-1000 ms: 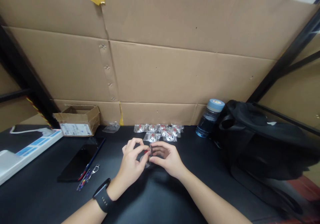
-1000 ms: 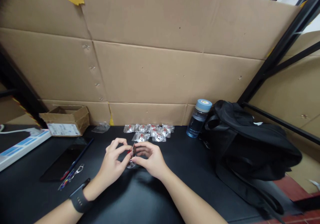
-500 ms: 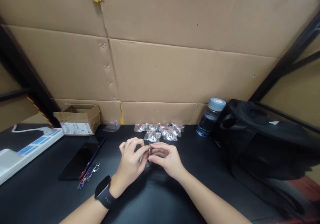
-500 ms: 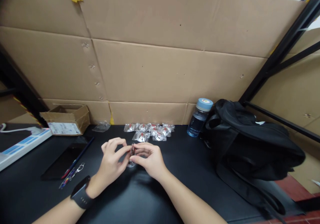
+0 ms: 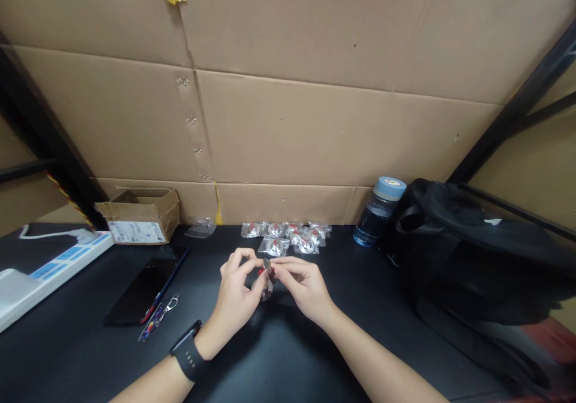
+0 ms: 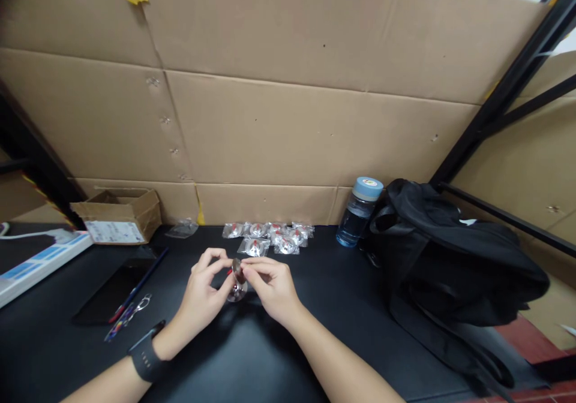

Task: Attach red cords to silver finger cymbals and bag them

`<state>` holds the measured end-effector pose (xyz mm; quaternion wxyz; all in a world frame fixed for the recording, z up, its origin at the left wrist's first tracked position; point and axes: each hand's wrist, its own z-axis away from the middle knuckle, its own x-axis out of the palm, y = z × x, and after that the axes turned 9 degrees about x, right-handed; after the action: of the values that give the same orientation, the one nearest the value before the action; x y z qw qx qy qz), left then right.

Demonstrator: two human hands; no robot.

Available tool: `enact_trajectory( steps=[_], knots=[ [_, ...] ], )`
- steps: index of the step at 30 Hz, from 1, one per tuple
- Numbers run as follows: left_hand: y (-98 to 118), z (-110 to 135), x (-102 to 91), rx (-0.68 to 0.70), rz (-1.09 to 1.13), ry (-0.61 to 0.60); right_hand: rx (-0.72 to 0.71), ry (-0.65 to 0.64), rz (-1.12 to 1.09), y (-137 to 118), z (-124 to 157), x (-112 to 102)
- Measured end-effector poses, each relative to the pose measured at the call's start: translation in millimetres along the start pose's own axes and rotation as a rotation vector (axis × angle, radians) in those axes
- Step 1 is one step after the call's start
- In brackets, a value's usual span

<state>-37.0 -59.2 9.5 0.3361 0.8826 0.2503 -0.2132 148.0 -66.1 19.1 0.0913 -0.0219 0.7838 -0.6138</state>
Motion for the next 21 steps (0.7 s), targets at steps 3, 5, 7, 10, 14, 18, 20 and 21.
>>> enact_trajectory(
  steps=[3,5,7,10,14,18,20,21],
  knots=[
    [1.9,-0.2,-0.5,0.007,-0.009,-0.015,-0.014,0.04,-0.008,5.7,-0.6,0.4],
    [3.0,-0.2,-0.3,0.023,-0.026,-0.028,-0.005,0.031,-0.003,10.0,-1.1,1.0],
    [4.3,0.0,-0.1,0.056,-0.06,-0.031,-0.006,0.013,0.028,11.8,-1.5,1.2],
    [6.7,0.3,-0.4,0.088,-0.095,-0.038,-0.052,0.004,0.114,8.8,-1.6,0.7],
    [7.6,-0.7,-2.0,0.043,0.019,-0.1,-0.144,-0.019,0.267,2.5,-0.8,-1.6],
    [3.8,-1.1,-0.1,-0.136,0.486,-0.175,-0.196,-0.041,0.414,0.2,0.4,-4.9],
    [-0.2,-0.4,4.1,-0.242,0.749,-0.209,-0.216,-0.055,0.448,-0.6,0.9,-6.1],
    [-2.5,0.0,6.7,-0.281,0.853,-0.227,-0.23,-0.06,0.461,-1.1,1.0,-6.7]
  ],
)
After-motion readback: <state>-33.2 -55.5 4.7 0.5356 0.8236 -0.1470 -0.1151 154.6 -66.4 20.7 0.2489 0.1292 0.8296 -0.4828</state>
